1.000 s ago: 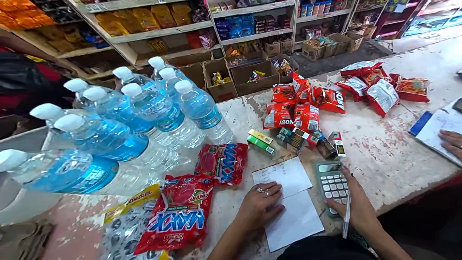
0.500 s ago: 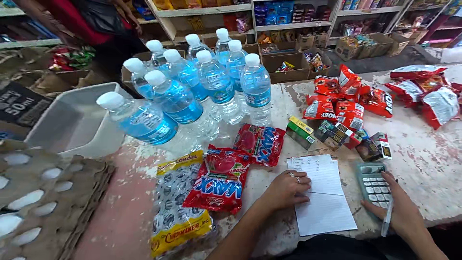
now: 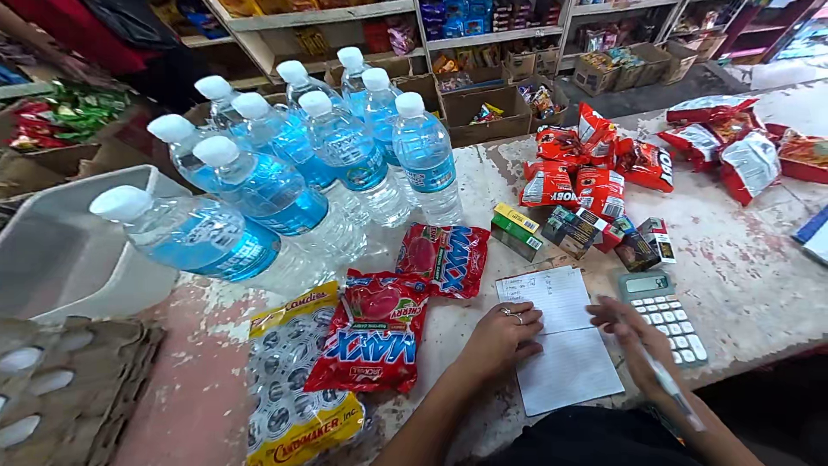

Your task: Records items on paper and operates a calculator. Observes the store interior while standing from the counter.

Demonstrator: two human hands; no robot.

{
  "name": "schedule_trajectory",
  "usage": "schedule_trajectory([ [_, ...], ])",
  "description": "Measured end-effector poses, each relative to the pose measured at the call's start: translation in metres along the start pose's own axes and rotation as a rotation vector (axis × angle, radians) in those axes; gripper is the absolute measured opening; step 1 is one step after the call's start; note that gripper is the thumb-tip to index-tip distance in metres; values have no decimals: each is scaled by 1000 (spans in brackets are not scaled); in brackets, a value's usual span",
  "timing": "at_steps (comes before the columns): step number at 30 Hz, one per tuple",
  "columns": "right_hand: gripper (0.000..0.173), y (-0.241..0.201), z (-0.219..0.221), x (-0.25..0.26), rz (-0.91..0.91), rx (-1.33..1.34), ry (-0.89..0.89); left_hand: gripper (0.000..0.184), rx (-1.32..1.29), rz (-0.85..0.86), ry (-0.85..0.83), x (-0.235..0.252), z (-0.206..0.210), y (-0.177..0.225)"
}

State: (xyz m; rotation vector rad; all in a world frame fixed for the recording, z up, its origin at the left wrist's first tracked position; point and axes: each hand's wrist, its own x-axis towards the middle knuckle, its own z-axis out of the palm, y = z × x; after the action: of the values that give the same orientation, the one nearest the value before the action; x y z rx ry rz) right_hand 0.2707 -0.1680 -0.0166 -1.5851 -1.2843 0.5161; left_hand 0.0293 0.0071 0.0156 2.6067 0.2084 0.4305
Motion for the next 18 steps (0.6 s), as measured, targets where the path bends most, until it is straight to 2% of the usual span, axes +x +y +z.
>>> schedule_trajectory([
  [3, 39, -20, 29, 22, -92, -157, -98, 30, -60, -25, 57, 2, -4, 1],
  [5, 37, -18, 44, 35, -120, -112, -105, 28, -99, -57, 131, 4, -9, 0],
  [8, 36, -1, 58, 45, -40, 43, -71, 32, -76, -133, 220, 6, -18, -6],
  [11, 44, 0, 55, 47, 53, 259, -28, 48, -99, -244, 153, 9, -33, -3],
  [13, 50, 1, 53, 49, 51, 326, -7, 50, -112, -283, 108, 10, -37, -1],
  [16, 43, -14, 54, 59, 0, 303, 62, 54, -92, -315, 70, 12, -36, 2],
  [18, 42, -33, 61, 68, 41, 380, 73, 64, -60, -359, 90, 13, -29, 5],
])
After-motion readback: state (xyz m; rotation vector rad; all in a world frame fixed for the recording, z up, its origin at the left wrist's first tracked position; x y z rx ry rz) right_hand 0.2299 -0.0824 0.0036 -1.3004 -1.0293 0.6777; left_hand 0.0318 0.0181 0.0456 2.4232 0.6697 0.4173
